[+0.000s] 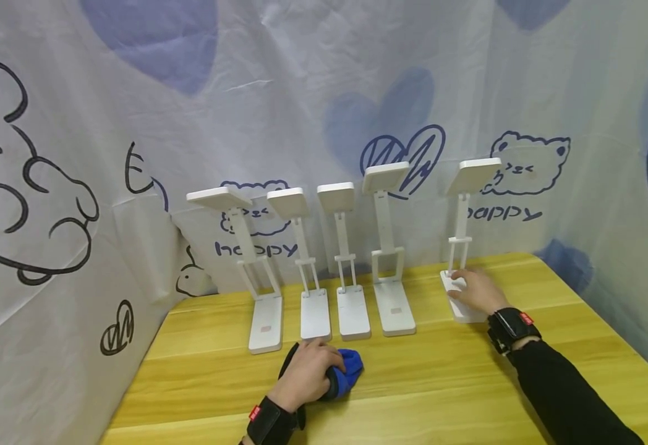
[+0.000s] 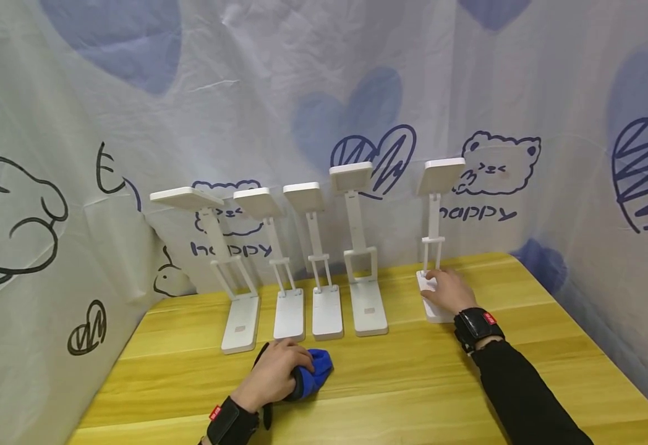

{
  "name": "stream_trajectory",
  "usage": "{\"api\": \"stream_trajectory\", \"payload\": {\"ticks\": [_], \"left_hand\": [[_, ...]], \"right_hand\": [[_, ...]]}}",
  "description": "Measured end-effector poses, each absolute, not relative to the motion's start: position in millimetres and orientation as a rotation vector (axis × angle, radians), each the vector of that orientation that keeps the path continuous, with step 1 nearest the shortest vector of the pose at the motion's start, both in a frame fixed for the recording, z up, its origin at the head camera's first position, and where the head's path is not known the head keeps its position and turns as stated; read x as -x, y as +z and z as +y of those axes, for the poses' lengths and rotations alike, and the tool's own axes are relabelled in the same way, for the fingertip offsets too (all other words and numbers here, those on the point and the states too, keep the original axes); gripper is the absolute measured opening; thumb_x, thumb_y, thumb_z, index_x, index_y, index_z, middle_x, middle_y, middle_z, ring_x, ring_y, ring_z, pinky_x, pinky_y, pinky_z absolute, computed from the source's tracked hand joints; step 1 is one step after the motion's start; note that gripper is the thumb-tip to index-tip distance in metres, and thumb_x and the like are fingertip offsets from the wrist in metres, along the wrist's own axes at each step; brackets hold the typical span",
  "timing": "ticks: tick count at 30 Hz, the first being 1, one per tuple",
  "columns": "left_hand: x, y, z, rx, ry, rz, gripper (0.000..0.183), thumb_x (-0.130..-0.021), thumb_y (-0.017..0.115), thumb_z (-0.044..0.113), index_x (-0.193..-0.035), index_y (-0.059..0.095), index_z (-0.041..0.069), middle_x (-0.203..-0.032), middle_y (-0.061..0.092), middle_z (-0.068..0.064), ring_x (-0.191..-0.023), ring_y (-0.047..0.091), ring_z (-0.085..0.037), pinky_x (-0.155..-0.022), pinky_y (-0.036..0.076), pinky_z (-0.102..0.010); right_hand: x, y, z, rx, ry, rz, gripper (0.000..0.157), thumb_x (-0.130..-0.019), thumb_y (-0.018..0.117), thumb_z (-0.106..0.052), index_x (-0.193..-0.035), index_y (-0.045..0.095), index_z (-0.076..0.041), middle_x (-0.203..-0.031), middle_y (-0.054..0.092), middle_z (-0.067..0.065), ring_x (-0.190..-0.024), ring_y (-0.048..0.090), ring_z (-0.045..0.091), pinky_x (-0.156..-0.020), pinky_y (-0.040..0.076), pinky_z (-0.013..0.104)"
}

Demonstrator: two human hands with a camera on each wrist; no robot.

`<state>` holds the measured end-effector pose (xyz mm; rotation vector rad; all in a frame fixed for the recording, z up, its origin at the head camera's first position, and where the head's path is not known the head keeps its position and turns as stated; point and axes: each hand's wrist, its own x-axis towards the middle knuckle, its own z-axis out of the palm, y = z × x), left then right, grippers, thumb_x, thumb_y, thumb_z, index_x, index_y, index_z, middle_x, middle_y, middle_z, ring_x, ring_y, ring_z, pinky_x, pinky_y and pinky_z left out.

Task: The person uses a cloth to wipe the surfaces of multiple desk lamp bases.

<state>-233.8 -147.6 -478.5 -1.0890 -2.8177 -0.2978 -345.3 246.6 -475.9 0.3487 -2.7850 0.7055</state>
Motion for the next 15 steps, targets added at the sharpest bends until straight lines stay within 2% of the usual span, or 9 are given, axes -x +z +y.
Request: {"api": "stream_trajectory", "payload": {"ticks": [6,15], "left_hand": [[233,-478,-147,1.089,-0.302,-2.816,0.045,-0.074,0.057,-0.009,-0.09,0.075,0.03,-0.1,0.07,0.009,-0.105,0.054,-0.022,-0.085,0.046,-0.051],[233,-478,-147,1.089,-0.302,-2.812,0.045,-0.073,0.058,-0.009,-0.089,0.075,0.03,-0.099,0.07,0.01,-0.102,0.055,-0.02,-0.082,0.047,-0.048]], "right_hand": [[348,-485,246,-0.265,0.689,-2.89,0.059,-0.08,0.071,-0.033,-0.12,0.056,0.007,-0.118,0.052,0.037,-0.101,0.05,0.046,-0.083,0.044,0.063],[338,-484,236,-0.156,0.704,-2.924,0.055,-0.08,0.069,-0.032,-0.119,0.054,0.005,-0.115,0.049,0.036,-0.092,0.048,0.047,-0.071,0.046,0.06]]}}
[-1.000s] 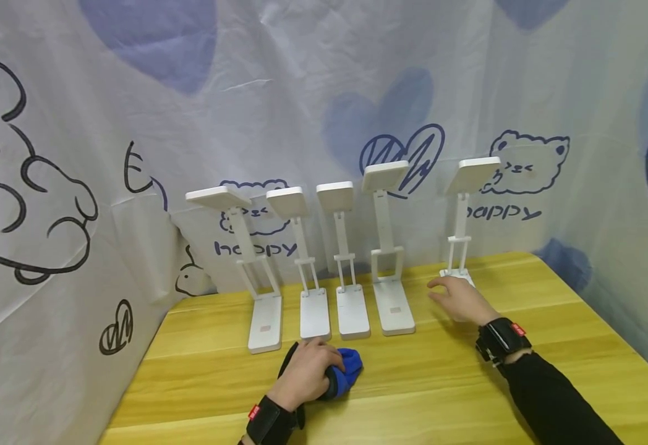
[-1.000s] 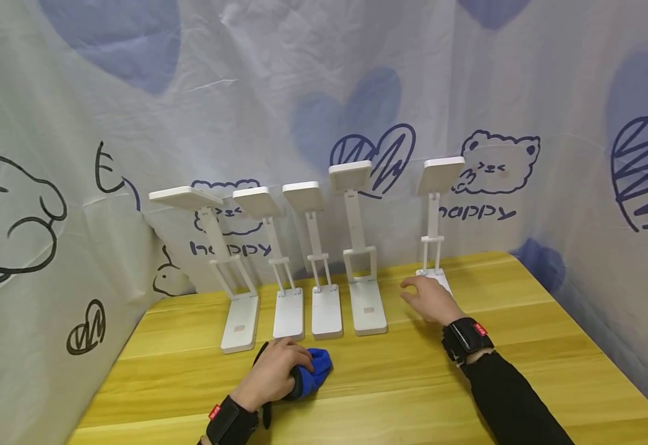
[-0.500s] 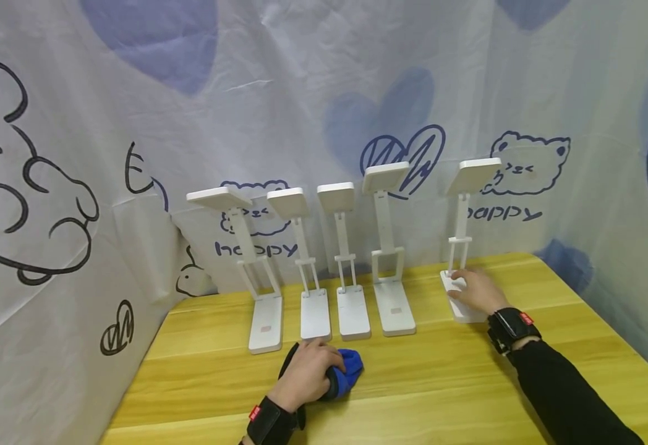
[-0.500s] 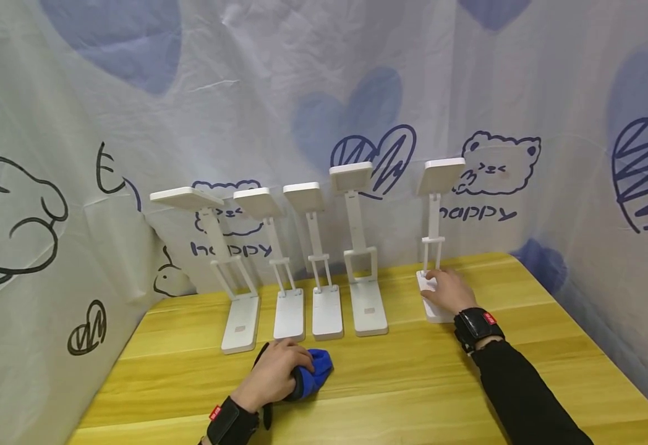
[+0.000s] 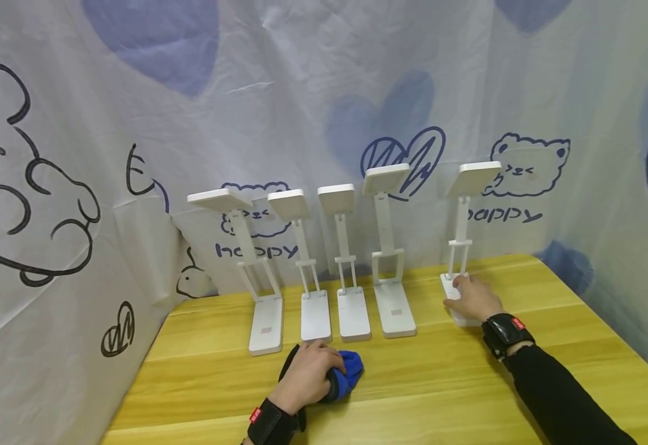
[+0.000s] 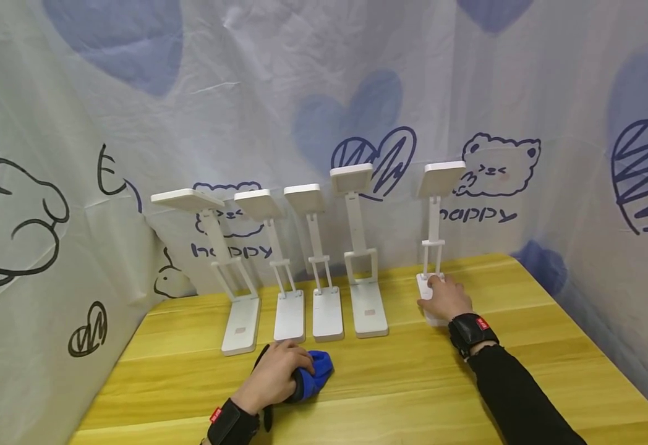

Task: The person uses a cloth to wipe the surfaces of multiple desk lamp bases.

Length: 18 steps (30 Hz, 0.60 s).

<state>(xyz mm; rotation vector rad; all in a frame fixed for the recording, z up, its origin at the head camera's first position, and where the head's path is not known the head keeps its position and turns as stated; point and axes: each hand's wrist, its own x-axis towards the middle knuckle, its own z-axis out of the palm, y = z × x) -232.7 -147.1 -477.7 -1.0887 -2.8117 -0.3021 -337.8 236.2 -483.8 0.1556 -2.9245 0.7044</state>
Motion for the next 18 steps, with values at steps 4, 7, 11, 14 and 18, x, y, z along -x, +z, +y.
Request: {"api": "stream_trajectory", "payload": {"ticks": [4,7,11,14,18], "left_hand": [[233,-478,-147,1.09,-0.301,-2.8,0.044,-0.073,0.058,-0.008,-0.088,0.075,0.03,-0.098,0.07,0.01,-0.101,0.055,-0.019,-0.081,0.047,-0.047],[233,-479,-147,1.089,-0.298,-2.801,0.044,-0.073,0.059,-0.008,-0.088,0.075,0.03,-0.098,0.07,0.01,-0.102,0.055,-0.02,-0.081,0.047,-0.048],[233,-479,-147,1.093,-0.294,-2.803,0.044,-0.073,0.059,-0.008,-0.089,0.075,0.03,-0.099,0.07,0.01,-0.104,0.055,-0.021,-0.082,0.047,-0.048],[234,-480,-147,1.094,-0.29,-2.801,0.044,-0.073,0.059,-0.008,-0.089,0.075,0.03,-0.099,0.07,0.01,-0.103,0.055,-0.02,-0.082,0.047,-0.047],[234,-481,-148,1.089,-0.284,-2.803,0.045,-0.072,0.059,-0.008,-0.089,0.075,0.031,-0.099,0.07,0.01,-0.101,0.054,-0.019,-0.08,0.047,-0.046]], "right_hand": [[332,-479,233,-0.15,0.683,-2.941,0.055,-0.082,0.066,-0.036,-0.117,0.055,0.005,-0.111,0.052,0.035,-0.088,0.05,0.045,-0.067,0.047,0.057],[332,-477,235,-0.112,0.672,-2.911,0.052,-0.086,0.062,-0.04,-0.111,0.056,0.004,-0.103,0.058,0.03,-0.082,0.054,0.039,-0.061,0.048,0.05],[339,-473,240,0.031,0.703,-2.751,0.048,-0.088,0.058,-0.04,-0.108,0.051,0.003,-0.09,0.06,0.024,-0.072,0.056,0.034,-0.051,0.045,0.044],[345,-466,243,0.107,0.767,-2.602,0.052,-0.09,0.056,-0.038,-0.119,0.044,0.004,-0.096,0.056,0.026,-0.076,0.055,0.039,-0.051,0.045,0.048],[351,-456,245,0.068,0.867,-2.534,0.067,-0.093,0.052,-0.035,-0.141,0.028,0.004,-0.122,0.046,0.034,-0.099,0.05,0.049,-0.069,0.047,0.062]]}}
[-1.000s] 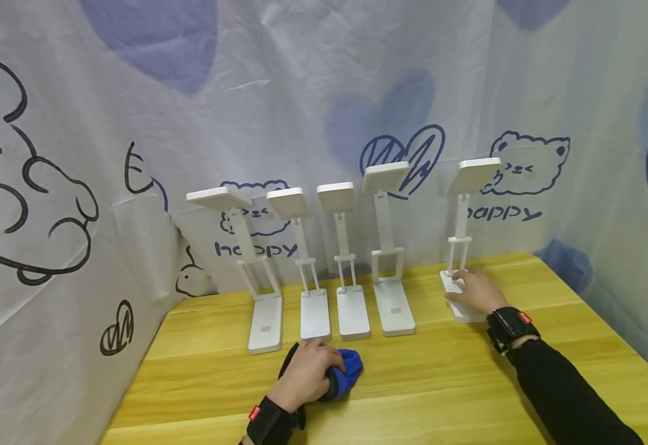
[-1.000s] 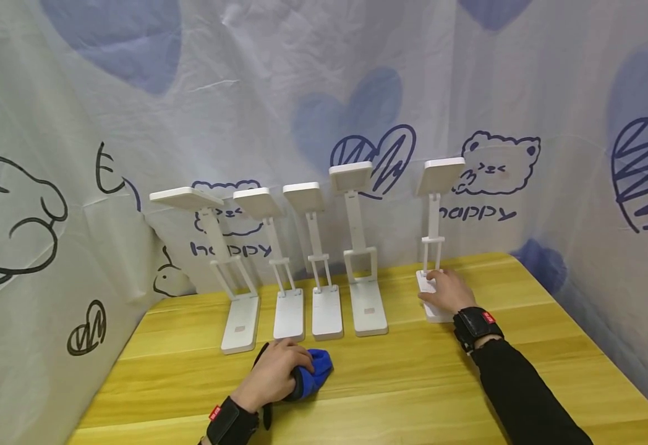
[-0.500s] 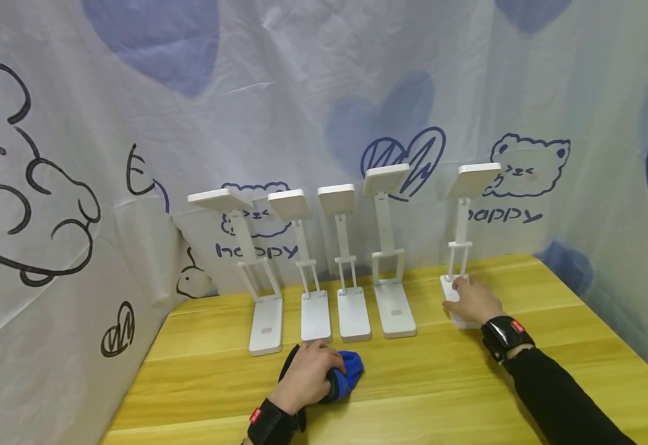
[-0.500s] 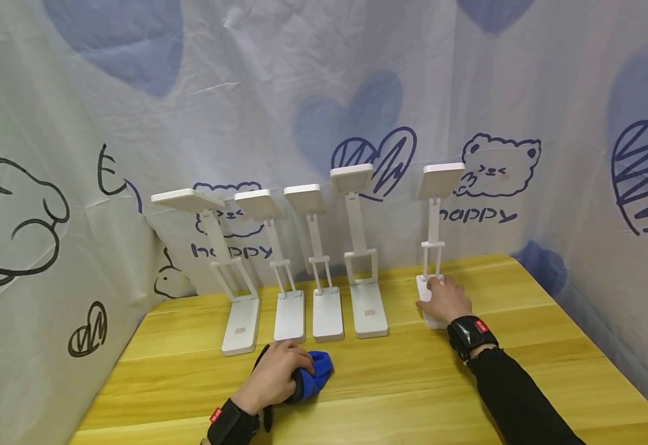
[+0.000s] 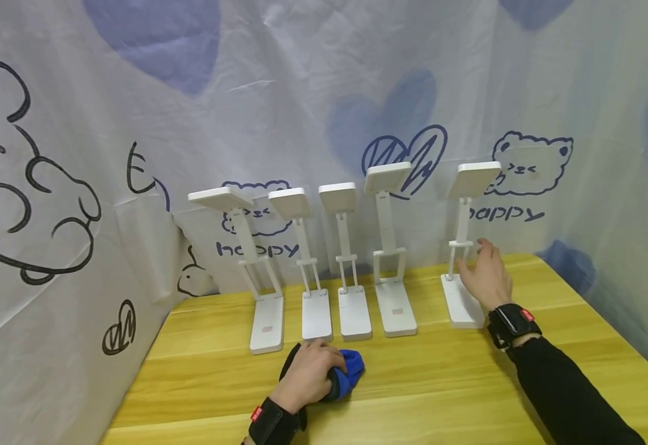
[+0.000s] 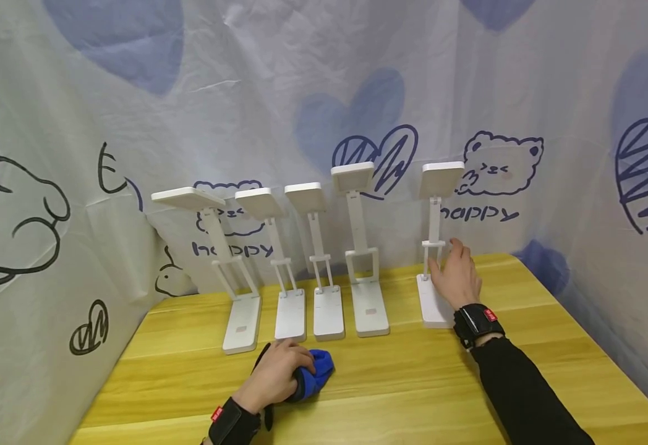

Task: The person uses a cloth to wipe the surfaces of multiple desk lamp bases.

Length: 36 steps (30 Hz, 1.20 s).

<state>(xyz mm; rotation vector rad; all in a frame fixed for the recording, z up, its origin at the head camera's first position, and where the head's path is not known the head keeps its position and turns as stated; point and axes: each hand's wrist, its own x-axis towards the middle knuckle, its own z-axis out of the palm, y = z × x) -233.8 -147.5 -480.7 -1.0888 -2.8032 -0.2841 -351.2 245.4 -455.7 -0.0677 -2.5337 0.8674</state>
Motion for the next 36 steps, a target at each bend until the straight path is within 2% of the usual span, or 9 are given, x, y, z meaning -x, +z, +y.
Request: {"api": "stream_trajectory", "payload": {"ticks": [3,5,8,12,20,29,36], "left_hand": [[234,-480,-147,1.086,-0.284,-2.804,0.046,-0.072,0.058,-0.009,-0.089,0.075,0.031,-0.099,0.07,0.01,-0.102,0.054,-0.019,-0.08,0.047,-0.046],[234,-480,-147,1.085,-0.285,-2.805,0.045,-0.072,0.058,-0.009,-0.089,0.075,0.03,-0.099,0.07,0.01,-0.103,0.054,-0.02,-0.08,0.047,-0.046],[234,-480,-146,1.094,-0.288,-2.805,0.045,-0.072,0.058,-0.008,-0.089,0.075,0.03,-0.099,0.07,0.01,-0.104,0.054,-0.021,-0.082,0.047,-0.048],[234,-479,-146,1.092,-0.28,-2.807,0.043,-0.073,0.059,-0.007,-0.089,0.075,0.03,-0.099,0.07,0.01,-0.103,0.054,-0.02,-0.081,0.047,-0.048],[234,-478,-146,1.083,-0.281,-2.827,0.042,-0.073,0.06,-0.006,-0.089,0.074,0.03,-0.1,0.07,0.01,-0.105,0.054,-0.021,-0.083,0.047,-0.049],[235,-480,-146,1.09,-0.275,-2.803,0.041,-0.071,0.062,-0.005,-0.088,0.074,0.03,-0.099,0.07,0.01,-0.102,0.054,-0.019,-0.08,0.047,-0.046],[235,-481,-147,1.082,-0.285,-2.808,0.041,-0.071,0.061,-0.005,-0.087,0.074,0.03,-0.099,0.07,0.011,-0.103,0.054,-0.019,-0.081,0.047,-0.047]], "right_hand": [[355,-450,248,-0.04,0.951,-2.552,0.071,-0.096,0.048,-0.032,-0.148,0.014,0.004,-0.137,0.035,0.039,-0.114,0.04,0.055,-0.086,0.04,0.069],[357,-448,250,-0.119,1.021,-2.552,0.068,-0.098,0.045,-0.028,-0.148,0.012,0.005,-0.139,0.032,0.041,-0.119,0.036,0.055,-0.094,0.035,0.07],[361,-448,254,-0.174,1.138,-2.528,0.062,-0.1,0.041,-0.024,-0.147,0.015,0.006,-0.138,0.033,0.042,-0.121,0.036,0.054,-0.097,0.033,0.068],[363,-449,257,-0.184,1.212,-2.495,0.054,-0.101,0.04,-0.023,-0.145,0.024,0.005,-0.133,0.04,0.041,-0.119,0.04,0.053,-0.096,0.037,0.066],[358,-448,255,-0.196,1.156,-2.47,0.045,-0.099,0.045,-0.023,-0.131,0.042,0.008,-0.115,0.053,0.036,-0.102,0.051,0.049,-0.087,0.044,0.064],[346,-454,254,-0.284,1.119,-2.426,0.04,-0.099,0.047,-0.021,-0.129,0.047,0.005,-0.113,0.055,0.037,-0.1,0.053,0.049,-0.082,0.046,0.064],[335,-460,253,-0.312,1.152,-2.452,0.045,-0.1,0.042,-0.03,-0.132,0.046,0.002,-0.112,0.057,0.034,-0.103,0.051,0.048,-0.082,0.045,0.064]]}}
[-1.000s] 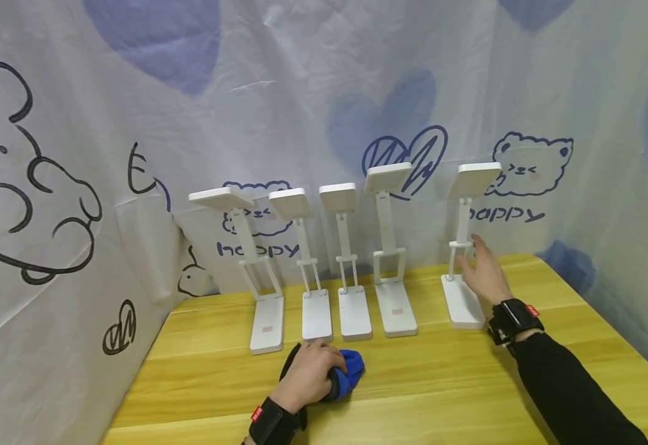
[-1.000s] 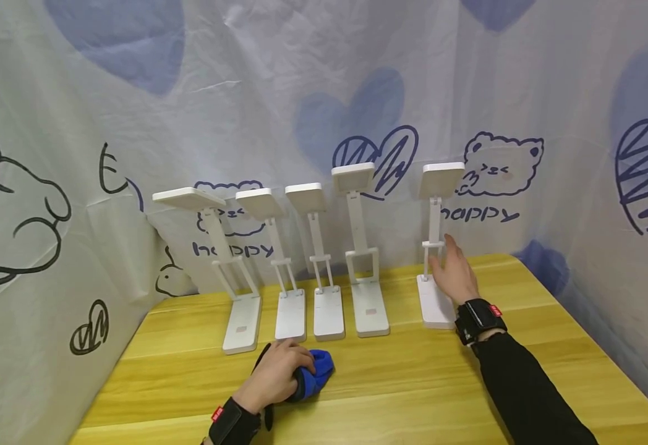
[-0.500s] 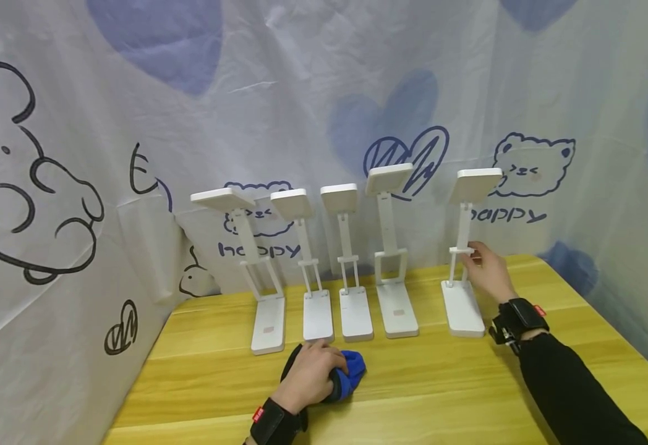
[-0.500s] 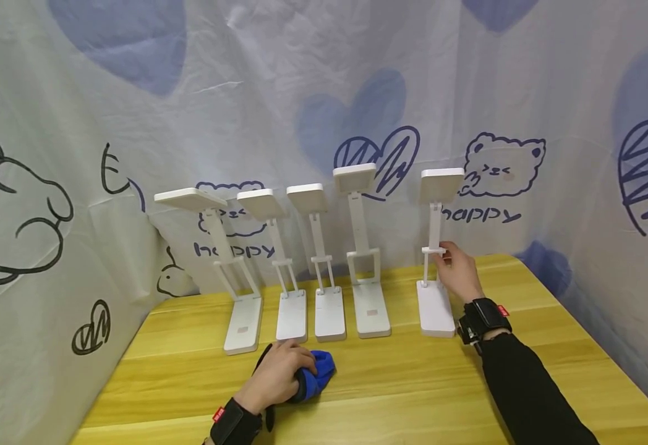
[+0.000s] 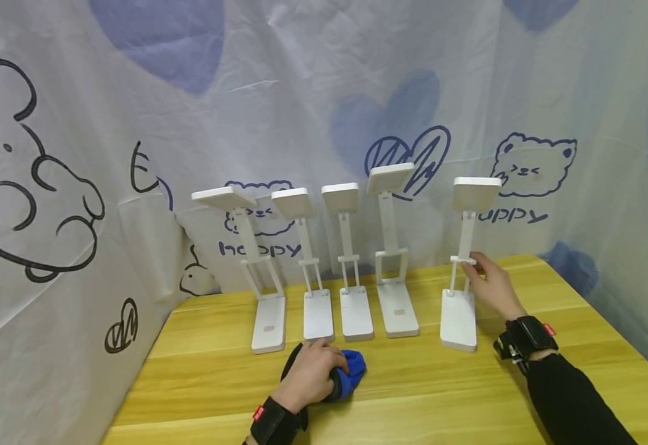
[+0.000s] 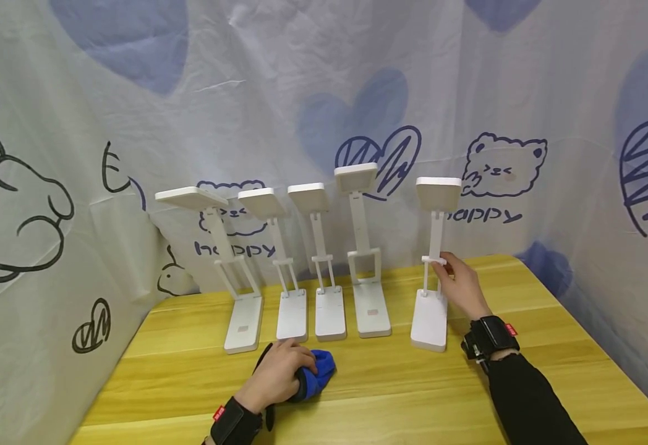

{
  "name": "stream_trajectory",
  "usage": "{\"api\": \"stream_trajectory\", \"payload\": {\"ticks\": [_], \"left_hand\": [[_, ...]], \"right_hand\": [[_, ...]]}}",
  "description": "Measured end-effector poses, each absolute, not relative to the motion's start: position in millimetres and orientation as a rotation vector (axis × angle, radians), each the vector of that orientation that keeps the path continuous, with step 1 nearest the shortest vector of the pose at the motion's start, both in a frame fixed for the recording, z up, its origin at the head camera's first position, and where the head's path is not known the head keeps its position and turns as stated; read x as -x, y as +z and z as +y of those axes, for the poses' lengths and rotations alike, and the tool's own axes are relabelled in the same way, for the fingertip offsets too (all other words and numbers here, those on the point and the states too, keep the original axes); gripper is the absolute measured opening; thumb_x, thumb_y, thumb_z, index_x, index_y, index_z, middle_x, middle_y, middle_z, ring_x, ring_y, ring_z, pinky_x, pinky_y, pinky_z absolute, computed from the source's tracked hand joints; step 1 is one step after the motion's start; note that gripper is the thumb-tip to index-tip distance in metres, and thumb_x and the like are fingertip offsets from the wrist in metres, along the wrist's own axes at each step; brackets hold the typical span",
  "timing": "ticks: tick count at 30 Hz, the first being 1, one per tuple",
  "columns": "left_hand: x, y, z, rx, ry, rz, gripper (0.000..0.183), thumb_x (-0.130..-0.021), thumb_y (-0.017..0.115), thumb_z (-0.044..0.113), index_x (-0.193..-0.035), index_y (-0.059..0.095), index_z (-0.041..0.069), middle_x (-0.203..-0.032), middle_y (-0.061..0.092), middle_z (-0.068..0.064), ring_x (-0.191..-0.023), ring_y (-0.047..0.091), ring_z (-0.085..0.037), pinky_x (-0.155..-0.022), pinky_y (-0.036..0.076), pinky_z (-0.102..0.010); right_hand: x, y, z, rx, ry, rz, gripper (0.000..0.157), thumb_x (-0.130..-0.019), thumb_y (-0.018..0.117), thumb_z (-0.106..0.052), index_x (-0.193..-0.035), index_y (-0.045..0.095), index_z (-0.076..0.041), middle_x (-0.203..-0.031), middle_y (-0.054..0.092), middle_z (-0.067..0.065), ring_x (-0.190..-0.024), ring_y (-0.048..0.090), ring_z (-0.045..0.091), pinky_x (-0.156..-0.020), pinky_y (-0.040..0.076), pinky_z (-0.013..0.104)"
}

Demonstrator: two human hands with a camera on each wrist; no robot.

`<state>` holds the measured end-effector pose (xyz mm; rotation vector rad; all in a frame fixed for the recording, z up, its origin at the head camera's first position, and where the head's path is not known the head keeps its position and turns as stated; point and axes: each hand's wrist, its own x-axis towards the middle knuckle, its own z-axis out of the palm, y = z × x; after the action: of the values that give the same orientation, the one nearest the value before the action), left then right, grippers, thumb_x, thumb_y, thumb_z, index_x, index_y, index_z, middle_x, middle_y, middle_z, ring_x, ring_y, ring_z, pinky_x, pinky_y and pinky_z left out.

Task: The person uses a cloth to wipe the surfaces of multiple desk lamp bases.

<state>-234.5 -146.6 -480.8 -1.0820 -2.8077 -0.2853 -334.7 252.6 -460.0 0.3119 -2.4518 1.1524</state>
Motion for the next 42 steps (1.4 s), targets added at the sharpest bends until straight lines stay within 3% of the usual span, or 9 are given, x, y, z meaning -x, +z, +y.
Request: {"api": "stream_trajectory", "payload": {"ticks": [11,17,33,37,42], "left_hand": [[233,-481,-147,1.083,-0.293,-2.793,0.043,-0.071,0.059,-0.007,-0.088,0.075,0.03,-0.098,0.07,0.01,-0.102,0.054,-0.021,-0.08,0.047,-0.048],[233,-480,-146,1.082,-0.294,-2.812,0.044,-0.071,0.059,-0.007,-0.088,0.074,0.031,-0.099,0.07,0.01,-0.104,0.054,-0.021,-0.081,0.047,-0.047],[233,-480,-148,1.076,-0.319,-2.804,0.044,-0.069,0.059,-0.007,-0.088,0.074,0.03,-0.098,0.07,0.009,-0.103,0.054,-0.022,-0.081,0.047,-0.049],[233,-480,-148,1.068,-0.322,-2.816,0.044,-0.07,0.058,-0.007,-0.089,0.074,0.03,-0.099,0.07,0.009,-0.102,0.054,-0.021,-0.082,0.047,-0.049],[233,-479,-146,1.069,-0.342,-2.832,0.045,-0.07,0.057,-0.007,-0.092,0.074,0.028,-0.101,0.07,0.009,-0.101,0.054,-0.021,-0.085,0.046,-0.052]], "right_hand": [[316,-462,246,-0.323,1.257,-2.495,0.047,-0.101,0.04,-0.035,-0.134,0.044,-0.002,-0.115,0.055,0.029,-0.1,0.053,0.039,-0.077,0.053,0.056],[307,-463,240,-0.406,1.286,-2.473,0.042,-0.101,0.04,-0.029,-0.134,0.044,-0.003,-0.106,0.056,0.024,-0.093,0.054,0.033,-0.074,0.054,0.052],[299,-466,234,-0.547,1.34,-2.549,0.04,-0.101,0.04,-0.03,-0.132,0.046,-0.005,-0.1,0.054,0.023,-0.087,0.055,0.031,-0.074,0.055,0.051],[295,-462,233,-0.562,1.378,-2.602,0.046,-0.101,0.041,-0.033,-0.136,0.042,-0.003,-0.11,0.054,0.028,-0.089,0.058,0.034,-0.077,0.055,0.052],[291,-461,235,-0.602,1.477,-2.642,0.058,-0.101,0.042,-0.032,-0.144,0.03,0.005,-0.135,0.04,0.035,-0.098,0.059,0.04,-0.081,0.054,0.052]]}}
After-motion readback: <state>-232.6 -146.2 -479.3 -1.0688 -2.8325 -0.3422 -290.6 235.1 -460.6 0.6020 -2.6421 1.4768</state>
